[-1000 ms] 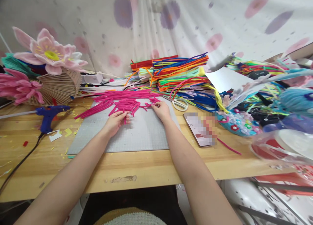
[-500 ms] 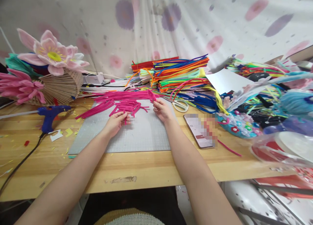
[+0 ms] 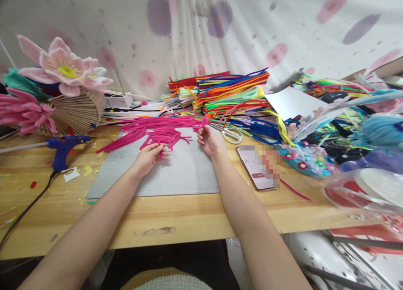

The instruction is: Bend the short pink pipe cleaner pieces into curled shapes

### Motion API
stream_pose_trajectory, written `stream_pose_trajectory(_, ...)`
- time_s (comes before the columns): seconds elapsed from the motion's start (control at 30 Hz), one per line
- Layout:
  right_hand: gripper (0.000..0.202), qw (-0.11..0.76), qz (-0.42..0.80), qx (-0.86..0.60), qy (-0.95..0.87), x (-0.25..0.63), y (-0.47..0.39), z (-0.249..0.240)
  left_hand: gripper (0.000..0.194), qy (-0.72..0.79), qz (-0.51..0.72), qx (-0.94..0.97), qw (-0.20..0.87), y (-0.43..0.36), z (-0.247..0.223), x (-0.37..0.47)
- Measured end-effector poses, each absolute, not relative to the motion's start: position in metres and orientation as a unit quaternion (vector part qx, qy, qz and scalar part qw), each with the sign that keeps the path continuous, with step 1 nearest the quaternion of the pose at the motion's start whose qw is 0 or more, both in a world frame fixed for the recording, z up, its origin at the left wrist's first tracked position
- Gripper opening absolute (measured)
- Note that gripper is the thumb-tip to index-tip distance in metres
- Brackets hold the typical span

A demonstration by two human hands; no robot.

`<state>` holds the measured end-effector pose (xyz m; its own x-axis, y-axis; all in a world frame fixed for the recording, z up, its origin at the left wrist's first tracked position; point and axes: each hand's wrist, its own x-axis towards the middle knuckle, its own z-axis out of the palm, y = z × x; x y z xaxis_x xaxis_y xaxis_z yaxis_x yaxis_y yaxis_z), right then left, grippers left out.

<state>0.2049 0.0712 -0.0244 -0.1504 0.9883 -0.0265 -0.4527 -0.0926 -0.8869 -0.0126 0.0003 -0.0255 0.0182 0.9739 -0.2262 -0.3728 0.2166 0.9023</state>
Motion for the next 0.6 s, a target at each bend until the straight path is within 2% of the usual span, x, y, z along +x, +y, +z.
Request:
stream_pose_trajectory(0.23, 0.052, 0.53, 0.678, -0.348, -0.374, 0.2099, 0.0723, -0.0202, 0.013, 0.458, 0.531, 0.336, 0.629, 0.0005, -0.0269, -0.013)
stream_pose_trajectory(0.47, 0.045, 0.538, 0.691, -0.324, -0.358, 0.211, 0.0722, -0.0227, 0.017, 0.457, 0.526, 0.344, 0.629, 0.0003, -0.0267, -0.0126)
stream_pose_trajectory(0.6, 0.041, 0.477, 0.718, -0.357, -0.361, 0.2073, 0.0708, -0.0244, 0.018, 0.451, 0.526, 0.35, 0.63, 0.0004, -0.0272, -0.0129)
